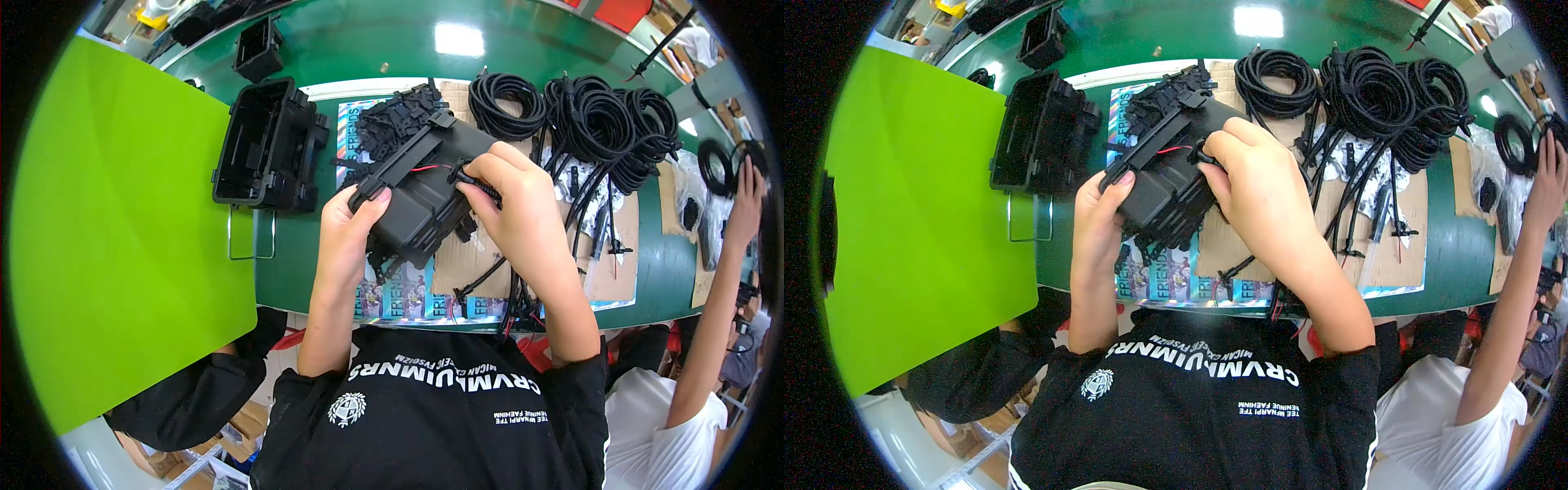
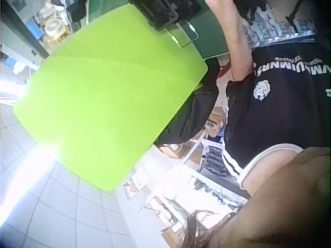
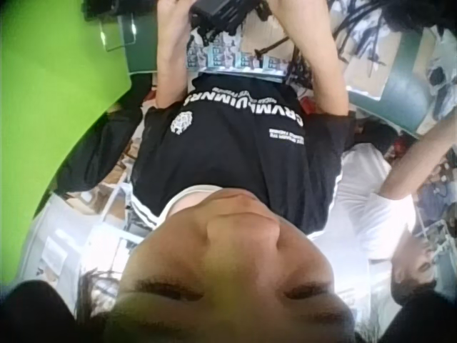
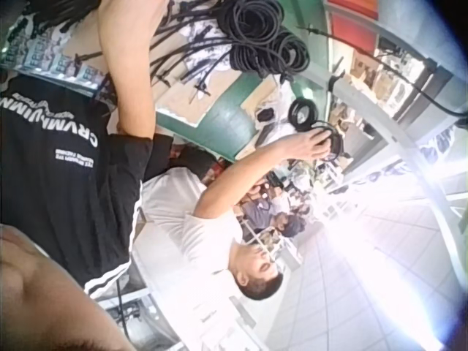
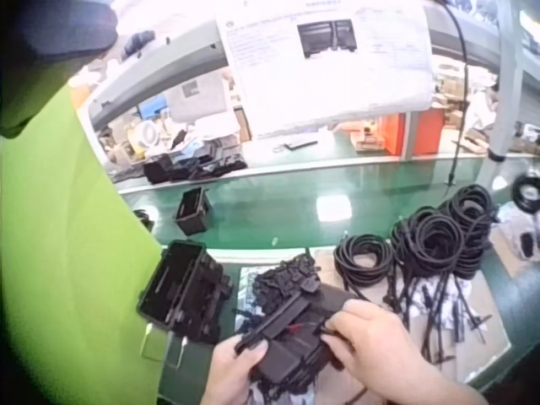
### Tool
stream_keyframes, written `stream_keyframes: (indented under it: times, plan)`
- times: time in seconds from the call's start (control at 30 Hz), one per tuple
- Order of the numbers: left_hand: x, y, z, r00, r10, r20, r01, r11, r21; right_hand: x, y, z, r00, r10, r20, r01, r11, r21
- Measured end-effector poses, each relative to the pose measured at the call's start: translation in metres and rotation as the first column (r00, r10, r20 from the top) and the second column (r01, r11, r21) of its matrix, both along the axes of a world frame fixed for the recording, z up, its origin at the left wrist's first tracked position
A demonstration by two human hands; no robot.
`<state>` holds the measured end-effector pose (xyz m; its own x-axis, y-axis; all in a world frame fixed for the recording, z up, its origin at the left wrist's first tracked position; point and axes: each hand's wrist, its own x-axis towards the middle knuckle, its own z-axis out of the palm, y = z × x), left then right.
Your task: Assembling solar energy components by attaching connectors to wires and placing them into junction boxes.
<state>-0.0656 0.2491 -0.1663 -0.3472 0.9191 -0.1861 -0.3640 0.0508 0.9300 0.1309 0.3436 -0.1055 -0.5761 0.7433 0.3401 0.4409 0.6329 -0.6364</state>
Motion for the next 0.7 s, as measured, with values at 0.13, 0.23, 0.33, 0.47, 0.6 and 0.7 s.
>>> stream_keyframes:
  times: [0.13,0.23,0.33,0.47,0.6,0.7]
  plan:
    - [-0.0002,0.001,-0.0031,1.0,-0.016,0.024,0.017,1.0,-0.013,0.0004,-0.0005,-0.0004,0.998,0.044,-0.036,-0.044,0.999,0.012]
    - [-0.001,0.001,-0.0048,0.998,-0.039,0.05,0.04,0.999,-0.019,0.0016,-0.0008,0.0,0.998,0.063,-0.026,-0.062,0.998,0.018]
    - [-0.0014,0.0,-0.0062,0.996,-0.044,0.073,0.046,0.999,-0.022,0.0029,0.0006,0.0011,0.998,0.061,-0.002,-0.061,0.998,0.031]
    - [-0.003,-0.0003,-0.007,0.995,-0.067,0.07,0.067,0.998,-0.005,0.0043,0.0043,0.0029,0.998,0.059,0.027,-0.061,0.996,0.058]
    - [-0.0033,-0.001,-0.0064,0.994,-0.098,0.054,0.098,0.995,-0.002,0.0038,0.0068,0.0045,0.996,0.083,0.023,-0.085,0.993,0.086]
    - [-0.0027,-0.0021,-0.0055,0.989,-0.107,0.104,0.109,0.994,-0.011,0.0037,0.0074,0.0061,0.993,0.117,0.016,-0.118,0.983,0.14]
